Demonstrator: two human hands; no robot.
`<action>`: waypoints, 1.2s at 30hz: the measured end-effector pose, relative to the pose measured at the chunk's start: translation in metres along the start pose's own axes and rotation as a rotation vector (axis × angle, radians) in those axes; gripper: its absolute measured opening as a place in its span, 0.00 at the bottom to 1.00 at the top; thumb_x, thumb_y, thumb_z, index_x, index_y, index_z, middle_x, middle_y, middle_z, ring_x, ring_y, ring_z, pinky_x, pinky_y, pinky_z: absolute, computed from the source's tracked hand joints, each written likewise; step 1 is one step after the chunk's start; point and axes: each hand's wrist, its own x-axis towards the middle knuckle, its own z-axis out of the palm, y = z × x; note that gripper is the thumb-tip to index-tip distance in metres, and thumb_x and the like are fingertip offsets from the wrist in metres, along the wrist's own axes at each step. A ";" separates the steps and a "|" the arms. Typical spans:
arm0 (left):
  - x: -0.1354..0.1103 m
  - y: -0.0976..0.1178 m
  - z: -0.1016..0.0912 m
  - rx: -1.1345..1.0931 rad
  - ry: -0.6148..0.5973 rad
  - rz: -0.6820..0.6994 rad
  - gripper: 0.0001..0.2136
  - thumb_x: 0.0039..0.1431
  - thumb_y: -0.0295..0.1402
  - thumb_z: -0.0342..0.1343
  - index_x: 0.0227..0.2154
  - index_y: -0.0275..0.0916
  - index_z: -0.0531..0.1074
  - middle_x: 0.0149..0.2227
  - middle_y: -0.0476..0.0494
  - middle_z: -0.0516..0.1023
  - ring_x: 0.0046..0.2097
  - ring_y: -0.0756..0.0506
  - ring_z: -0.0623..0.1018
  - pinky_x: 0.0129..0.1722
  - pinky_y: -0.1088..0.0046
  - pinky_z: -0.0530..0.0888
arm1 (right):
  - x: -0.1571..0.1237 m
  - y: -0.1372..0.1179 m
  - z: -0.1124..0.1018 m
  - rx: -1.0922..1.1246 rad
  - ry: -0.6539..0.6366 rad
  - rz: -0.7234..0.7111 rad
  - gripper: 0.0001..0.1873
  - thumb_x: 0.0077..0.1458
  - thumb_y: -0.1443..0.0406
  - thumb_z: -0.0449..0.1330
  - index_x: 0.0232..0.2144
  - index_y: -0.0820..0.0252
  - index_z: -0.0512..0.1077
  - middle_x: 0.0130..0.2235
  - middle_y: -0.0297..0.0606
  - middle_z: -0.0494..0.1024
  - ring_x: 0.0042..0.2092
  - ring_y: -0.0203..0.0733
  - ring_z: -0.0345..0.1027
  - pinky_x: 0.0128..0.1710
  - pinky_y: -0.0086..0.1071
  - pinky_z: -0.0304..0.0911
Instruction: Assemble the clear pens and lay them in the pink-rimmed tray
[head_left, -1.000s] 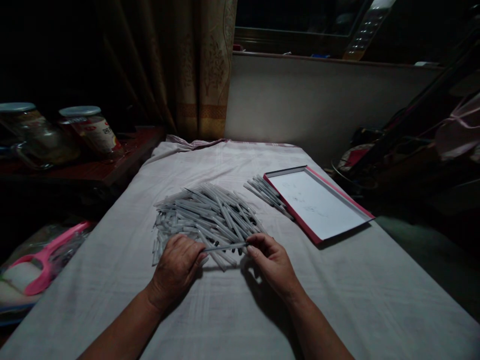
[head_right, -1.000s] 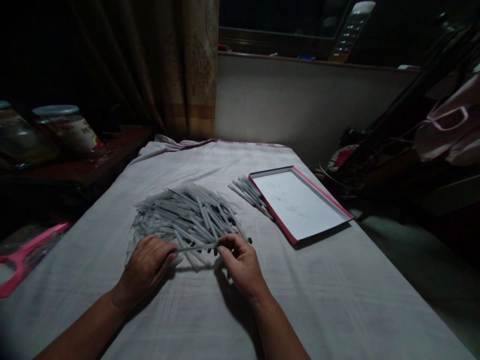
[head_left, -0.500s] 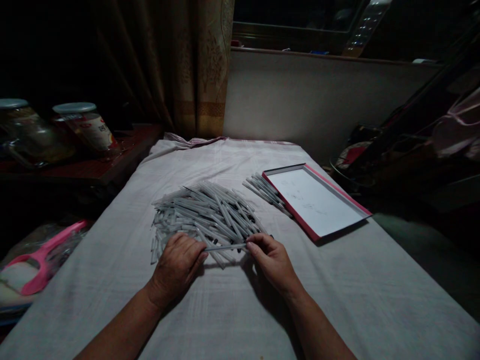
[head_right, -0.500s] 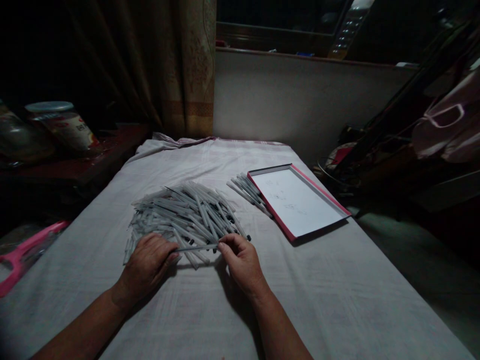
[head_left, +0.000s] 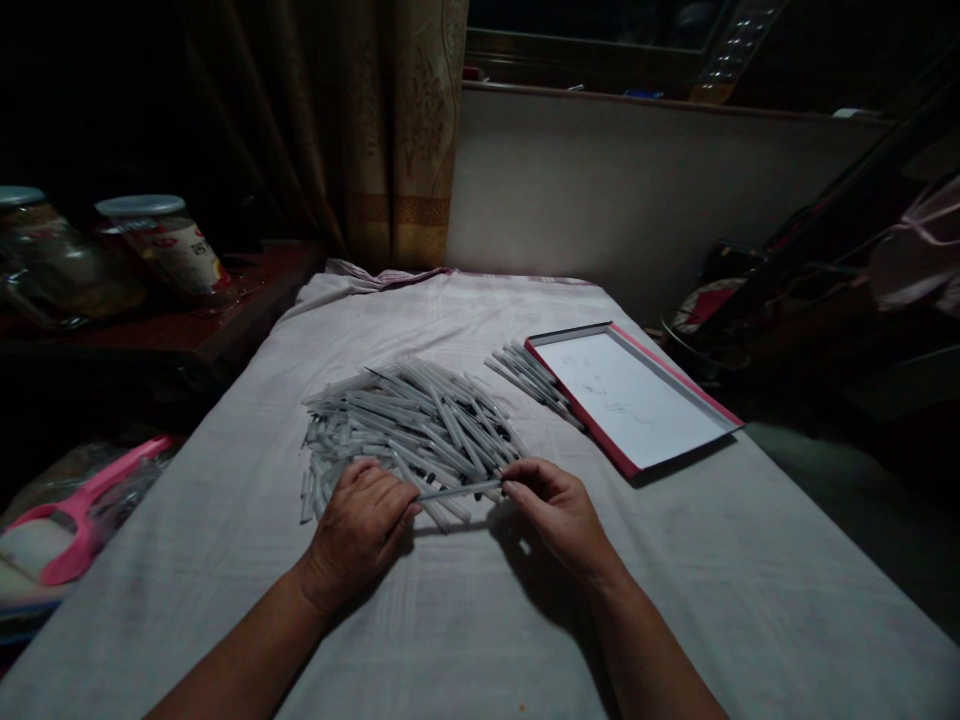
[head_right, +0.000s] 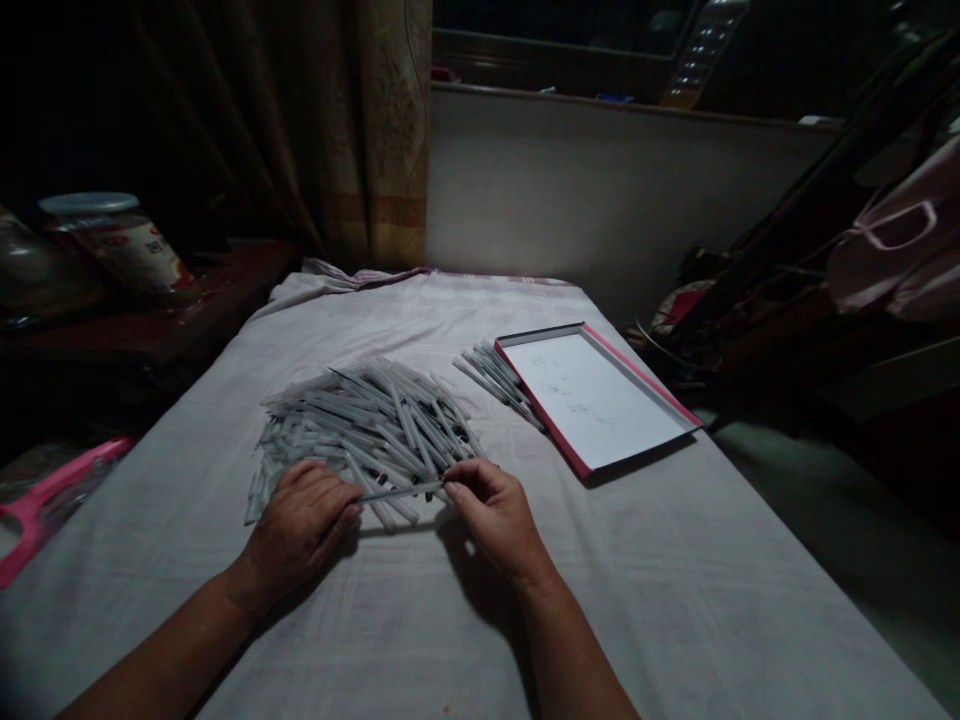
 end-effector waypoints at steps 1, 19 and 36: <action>-0.001 0.000 0.000 -0.005 -0.007 -0.008 0.12 0.68 0.33 0.45 0.34 0.39 0.72 0.29 0.47 0.77 0.34 0.45 0.74 0.50 0.60 0.65 | 0.001 -0.001 -0.003 -0.001 0.022 -0.029 0.09 0.42 0.60 0.69 0.26 0.58 0.79 0.28 0.37 0.79 0.31 0.41 0.72 0.33 0.33 0.67; -0.004 -0.005 -0.002 -0.009 -0.037 -0.061 0.09 0.68 0.34 0.49 0.38 0.39 0.73 0.31 0.47 0.78 0.36 0.44 0.76 0.54 0.57 0.62 | 0.008 0.025 -0.026 -0.701 0.081 -0.138 0.14 0.54 0.60 0.58 0.37 0.56 0.81 0.41 0.45 0.84 0.44 0.53 0.77 0.46 0.44 0.68; -0.005 -0.012 -0.004 0.020 0.029 -0.059 0.08 0.68 0.35 0.48 0.39 0.41 0.73 0.33 0.47 0.80 0.37 0.43 0.77 0.53 0.58 0.65 | 0.002 0.007 -0.009 -0.256 0.005 -0.098 0.10 0.49 0.58 0.62 0.25 0.58 0.77 0.25 0.36 0.78 0.28 0.40 0.69 0.29 0.32 0.64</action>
